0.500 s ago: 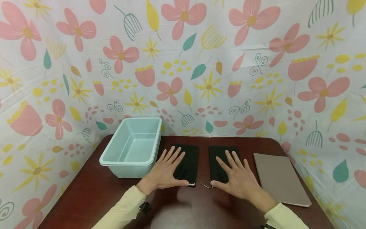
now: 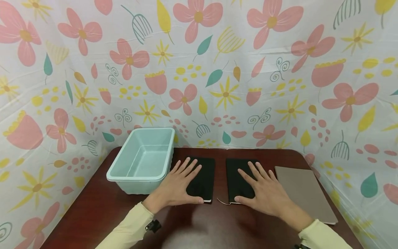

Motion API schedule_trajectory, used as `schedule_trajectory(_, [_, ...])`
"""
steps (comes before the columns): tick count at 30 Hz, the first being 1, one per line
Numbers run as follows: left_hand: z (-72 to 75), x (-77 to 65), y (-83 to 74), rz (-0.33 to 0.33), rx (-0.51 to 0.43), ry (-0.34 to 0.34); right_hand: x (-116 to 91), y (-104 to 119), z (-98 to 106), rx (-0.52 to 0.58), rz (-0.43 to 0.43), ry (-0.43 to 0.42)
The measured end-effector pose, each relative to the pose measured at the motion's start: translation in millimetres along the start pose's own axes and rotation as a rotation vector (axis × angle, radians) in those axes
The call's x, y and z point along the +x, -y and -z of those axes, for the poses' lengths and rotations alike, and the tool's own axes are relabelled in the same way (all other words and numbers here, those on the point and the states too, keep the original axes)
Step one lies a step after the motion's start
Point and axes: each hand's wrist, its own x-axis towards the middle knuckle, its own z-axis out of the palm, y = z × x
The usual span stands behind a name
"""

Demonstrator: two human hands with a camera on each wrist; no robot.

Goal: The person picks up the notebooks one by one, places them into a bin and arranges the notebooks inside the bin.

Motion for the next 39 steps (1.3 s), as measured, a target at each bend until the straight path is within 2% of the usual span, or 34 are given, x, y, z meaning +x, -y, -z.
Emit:
schedule_trajectory(9, [25.6, -18.6, 9.6, 0.011, -0.057, 0.012, -11, -9, 6, 0.03, 0.067, 0.009])
schedule_trajectory(18, [40.4, -46.5, 34.6, 0.022, -0.092, -0.056, -26, -26, 8, 0.031, 0.065, -0.019])
schedule_trajectory(22, [43.6, -61.4, 50.0, 0.034, -0.107, -0.09, -33, -34, 6, 0.029, 0.053, -0.031])
schedule_trajectory(31, [47.6, -94.4, 93.6, 0.032, -0.113, -0.218, -46, -51, 0, 0.065, 0.03, -0.034])
schedule_trajectory(39, [39.5, -121.1, 135.7, 0.09, -0.161, -0.289, -55, -69, -5, 0.088, -0.02, -0.004])
